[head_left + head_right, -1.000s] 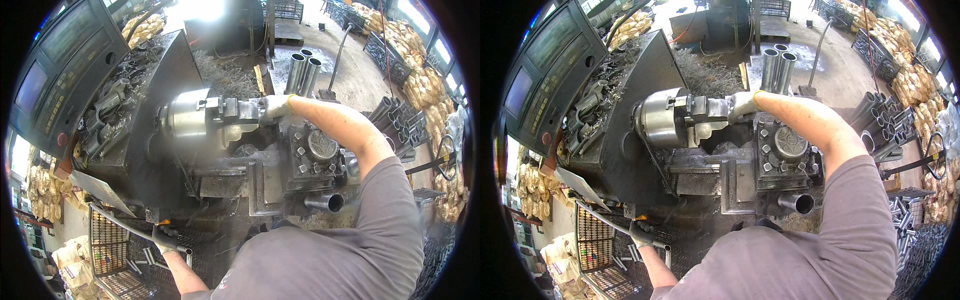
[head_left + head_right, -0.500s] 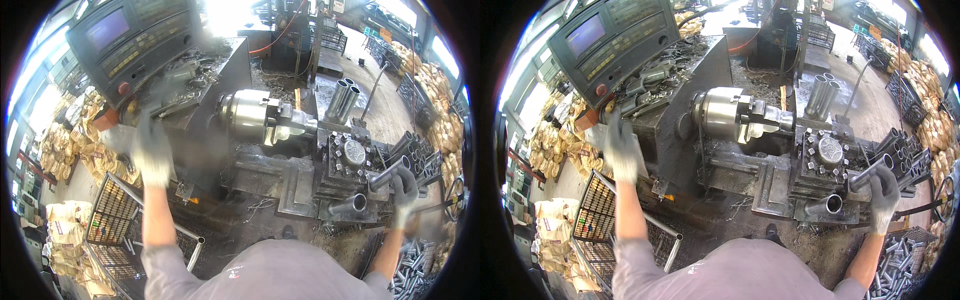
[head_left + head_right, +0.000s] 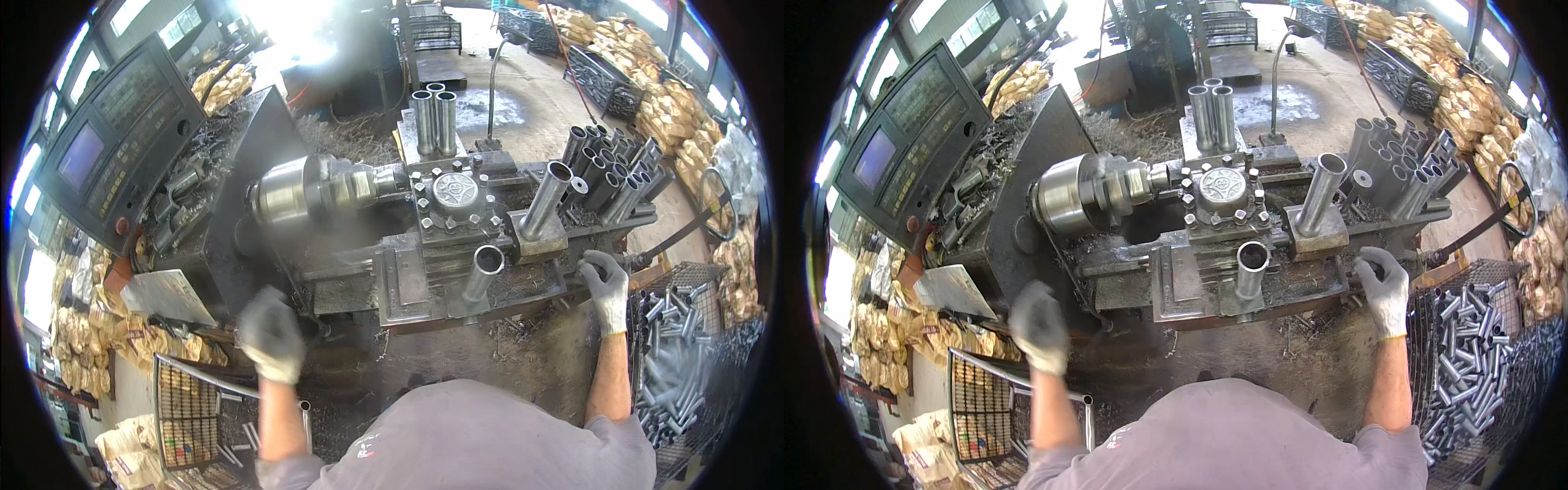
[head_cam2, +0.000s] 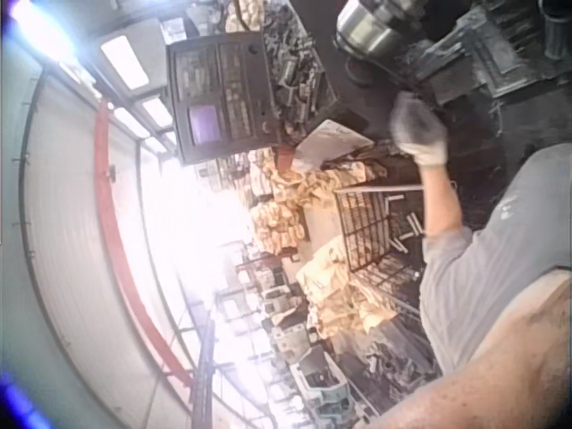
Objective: The person operates a metal turning lathe, repeatedly loading cylindrical metal blanks into the chuck, starting the machine, and removing the finished parts. The person places the finished parts into a nearby wire basket.
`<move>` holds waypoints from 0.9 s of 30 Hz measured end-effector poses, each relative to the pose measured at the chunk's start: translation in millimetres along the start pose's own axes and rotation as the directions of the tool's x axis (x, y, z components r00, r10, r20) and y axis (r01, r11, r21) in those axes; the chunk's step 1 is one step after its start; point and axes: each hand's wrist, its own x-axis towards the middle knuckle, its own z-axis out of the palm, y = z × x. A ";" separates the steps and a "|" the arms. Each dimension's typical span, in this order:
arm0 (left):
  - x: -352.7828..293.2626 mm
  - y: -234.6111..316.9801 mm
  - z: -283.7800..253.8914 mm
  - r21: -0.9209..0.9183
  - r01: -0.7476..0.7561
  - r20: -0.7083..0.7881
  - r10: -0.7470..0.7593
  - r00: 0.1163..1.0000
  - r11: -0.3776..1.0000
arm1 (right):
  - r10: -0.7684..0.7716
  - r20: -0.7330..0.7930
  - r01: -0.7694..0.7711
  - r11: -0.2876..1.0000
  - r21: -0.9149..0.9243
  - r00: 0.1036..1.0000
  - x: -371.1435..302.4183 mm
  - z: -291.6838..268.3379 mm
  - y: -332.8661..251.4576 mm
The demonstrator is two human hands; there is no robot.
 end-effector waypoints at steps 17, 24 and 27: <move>-619.6 239.5 -162.3 0.554 0.695 0.028 -0.824 -0.565 -0.458 | -0.750 0.026 0.750 0.660 -0.054 0.661 81.1 129.7 -107.5; -712.6 399.9 -177.2 0.204 0.772 -0.172 -0.799 -0.577 -0.602 | -0.937 0.209 0.460 0.321 0.828 0.278 -173.8 204.5 -268.3; -822.5 484.9 -157.2 0.133 0.767 -0.314 -0.760 -0.569 -0.628 | -0.896 0.444 0.038 0.442 0.896 -0.034 -340.8 223.7 -276.0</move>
